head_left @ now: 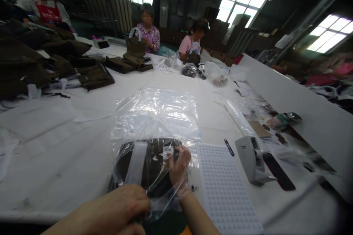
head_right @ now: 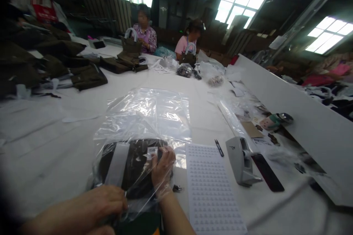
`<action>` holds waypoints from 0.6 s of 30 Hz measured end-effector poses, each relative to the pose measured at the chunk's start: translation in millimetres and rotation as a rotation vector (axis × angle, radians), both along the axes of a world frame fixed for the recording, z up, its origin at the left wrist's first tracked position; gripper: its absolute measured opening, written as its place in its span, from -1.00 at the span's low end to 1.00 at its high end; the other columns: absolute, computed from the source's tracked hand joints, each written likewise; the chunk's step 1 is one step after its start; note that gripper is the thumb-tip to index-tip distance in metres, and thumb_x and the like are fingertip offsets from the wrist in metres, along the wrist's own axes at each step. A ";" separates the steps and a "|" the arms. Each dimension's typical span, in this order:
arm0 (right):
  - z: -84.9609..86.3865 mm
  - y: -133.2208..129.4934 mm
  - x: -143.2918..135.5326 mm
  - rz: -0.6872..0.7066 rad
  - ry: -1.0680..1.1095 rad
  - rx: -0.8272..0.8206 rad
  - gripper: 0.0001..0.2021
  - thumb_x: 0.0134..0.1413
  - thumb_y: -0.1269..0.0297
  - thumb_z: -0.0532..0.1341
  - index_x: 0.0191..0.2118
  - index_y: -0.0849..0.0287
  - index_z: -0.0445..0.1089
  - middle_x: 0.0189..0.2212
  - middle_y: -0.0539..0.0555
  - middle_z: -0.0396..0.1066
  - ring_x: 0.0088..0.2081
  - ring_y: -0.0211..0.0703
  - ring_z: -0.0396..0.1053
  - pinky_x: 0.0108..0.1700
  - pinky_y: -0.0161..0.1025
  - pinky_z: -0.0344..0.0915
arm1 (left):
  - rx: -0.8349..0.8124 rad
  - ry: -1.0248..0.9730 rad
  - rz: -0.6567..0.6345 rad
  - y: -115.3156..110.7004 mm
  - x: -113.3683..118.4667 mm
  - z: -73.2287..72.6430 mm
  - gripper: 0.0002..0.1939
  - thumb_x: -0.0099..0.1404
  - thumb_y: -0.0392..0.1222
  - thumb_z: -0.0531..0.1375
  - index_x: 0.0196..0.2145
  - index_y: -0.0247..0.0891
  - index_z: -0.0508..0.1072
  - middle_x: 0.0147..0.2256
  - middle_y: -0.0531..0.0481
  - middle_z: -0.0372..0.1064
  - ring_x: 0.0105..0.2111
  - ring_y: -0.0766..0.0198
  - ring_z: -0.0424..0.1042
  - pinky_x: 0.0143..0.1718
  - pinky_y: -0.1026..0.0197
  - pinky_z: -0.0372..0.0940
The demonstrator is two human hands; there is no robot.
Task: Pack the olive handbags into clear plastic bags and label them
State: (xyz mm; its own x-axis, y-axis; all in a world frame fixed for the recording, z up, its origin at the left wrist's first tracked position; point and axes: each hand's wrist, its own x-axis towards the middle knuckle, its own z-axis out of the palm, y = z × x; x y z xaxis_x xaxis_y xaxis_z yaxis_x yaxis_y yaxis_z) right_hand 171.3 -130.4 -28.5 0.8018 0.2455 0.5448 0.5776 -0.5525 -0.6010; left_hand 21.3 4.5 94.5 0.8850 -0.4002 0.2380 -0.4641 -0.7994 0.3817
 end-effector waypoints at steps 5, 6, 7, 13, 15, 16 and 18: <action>-13.3 -15.4 -2.8 0.035 0.033 -0.023 -0.69 0.24 0.20 -0.05 -0.16 0.23 0.37 0.01 0.28 0.17 0.10 0.18 0.09 0.06 0.21 0.13 | 0.085 0.010 0.012 -10.1 48.0 -36.2 -0.49 0.28 0.06 0.06 0.10 -0.26 0.23 0.05 -0.15 0.31 0.06 0.12 0.28 0.14 0.03 0.10; -22.4 -28.2 -7.6 0.069 0.011 -0.040 -0.68 0.25 0.22 -0.07 -0.06 0.23 0.32 0.06 0.28 0.14 0.15 0.20 0.05 0.06 0.21 0.14 | 0.137 -0.005 -0.004 -12.0 55.6 -47.6 -0.43 0.25 0.09 0.09 0.12 -0.28 0.21 0.08 -0.18 0.28 0.09 0.07 0.24 0.15 -0.01 0.08; -33.9 -44.7 -14.3 0.106 -0.010 -0.056 -0.64 0.25 0.24 -0.09 0.06 0.24 0.23 0.11 0.29 0.11 0.18 0.20 0.02 0.06 0.20 0.17 | 0.185 -0.020 -0.027 -13.3 60.5 -57.9 -0.38 0.22 0.12 0.11 0.13 -0.30 0.20 0.09 -0.20 0.25 0.10 0.03 0.22 0.14 -0.03 0.09; -91.2 -157.0 -52.4 0.113 0.062 -0.105 -0.64 0.12 0.25 0.11 0.06 0.08 0.20 -0.14 0.14 0.38 -0.22 -0.01 0.43 -0.26 -0.15 0.45 | 0.171 -0.193 -0.158 10.5 20.2 -73.2 -0.58 0.30 -0.25 0.05 0.12 -0.20 0.22 0.11 -0.08 0.24 0.15 0.10 0.16 0.15 -0.04 0.13; -83.3 -164.1 -43.5 -0.086 0.175 -0.020 -0.48 0.03 0.18 0.21 0.11 0.15 0.12 -0.06 0.22 0.30 -0.21 0.03 0.40 -0.24 -0.10 0.43 | 0.031 -0.287 0.097 32.1 -13.2 -77.3 -0.54 0.26 -0.39 0.00 0.10 -0.11 0.23 0.08 -0.05 0.28 0.12 0.11 0.20 0.11 -0.06 0.19; -75.4 -160.2 -35.1 -0.089 0.260 0.004 -0.39 0.00 0.15 0.23 0.15 0.18 0.06 0.01 0.27 0.24 -0.15 0.06 0.37 -0.20 -0.06 0.42 | -0.023 -0.299 0.292 43.5 -30.6 -83.4 -0.50 0.24 -0.42 -0.01 0.10 -0.10 0.21 0.08 -0.06 0.27 0.09 0.09 0.23 0.09 -0.07 0.23; -58.1 -143.9 -16.1 0.136 0.483 0.019 -0.40 0.02 0.12 0.21 0.16 0.18 0.06 0.07 0.26 0.20 -0.06 0.06 0.32 -0.10 -0.06 0.36 | -0.060 -0.236 0.646 63.3 -62.5 -102.8 -0.46 0.19 -0.42 -0.01 0.12 -0.15 0.18 0.08 -0.13 0.24 0.06 0.04 0.27 0.04 -0.07 0.27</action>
State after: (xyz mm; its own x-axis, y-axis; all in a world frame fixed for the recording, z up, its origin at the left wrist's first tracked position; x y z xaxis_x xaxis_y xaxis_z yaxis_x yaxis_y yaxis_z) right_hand 155.2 -274.3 -86.6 0.9250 0.3589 0.1248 0.2971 -0.4783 -0.8264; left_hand -41.2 67.8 -8.3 0.8636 0.2094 0.4586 0.0218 -0.9243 0.3811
